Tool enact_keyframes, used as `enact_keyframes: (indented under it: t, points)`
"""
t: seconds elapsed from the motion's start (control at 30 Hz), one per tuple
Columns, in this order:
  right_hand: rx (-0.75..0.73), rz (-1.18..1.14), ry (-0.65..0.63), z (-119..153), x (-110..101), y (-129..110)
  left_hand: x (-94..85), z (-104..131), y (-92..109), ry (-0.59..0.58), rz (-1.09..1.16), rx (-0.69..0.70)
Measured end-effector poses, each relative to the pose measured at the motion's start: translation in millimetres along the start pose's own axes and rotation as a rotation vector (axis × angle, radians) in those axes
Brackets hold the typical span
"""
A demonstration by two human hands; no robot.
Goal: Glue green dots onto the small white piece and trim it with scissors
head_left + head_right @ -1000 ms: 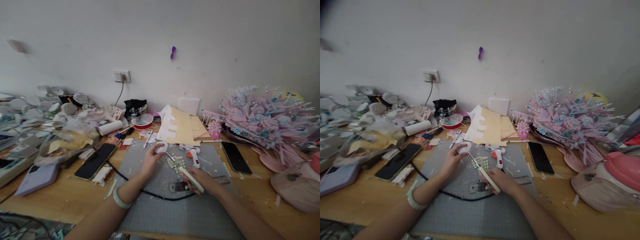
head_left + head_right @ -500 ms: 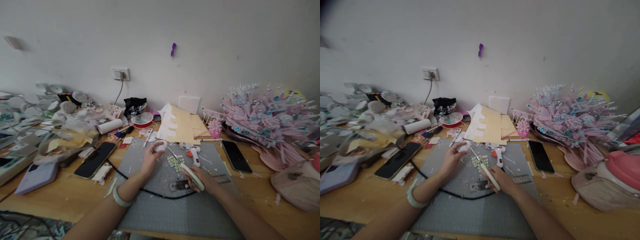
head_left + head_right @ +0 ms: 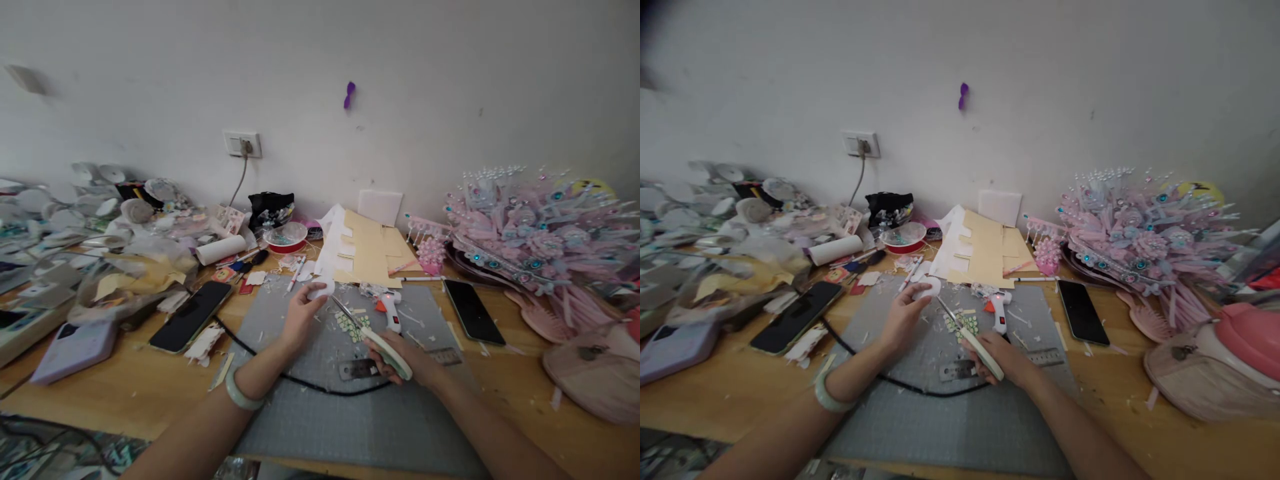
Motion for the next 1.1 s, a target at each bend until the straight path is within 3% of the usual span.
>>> enact_keyframes:
  t: [0.2, 1.1]
  points:
    - [-0.007, 0.016, 0.022, -5.2, -9.2, 8.0, -0.2, -0.8, -1.7, 0.003, -0.023, -0.029]
    - [0.006, 0.095, 0.041, -4.3, -4.7, 4.8, 2.7, 0.7, 1.6, -0.04, -0.071, 0.017]
Point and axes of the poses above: each hand's wrist, its own z-axis away from the middle knuckle, its own x-axis out of the palm, y = z × x, the point moved 6 cm from there along -z, towards the middle knuckle, and after that the axes turned 13 degrees about -z, right-handed, at the moved point
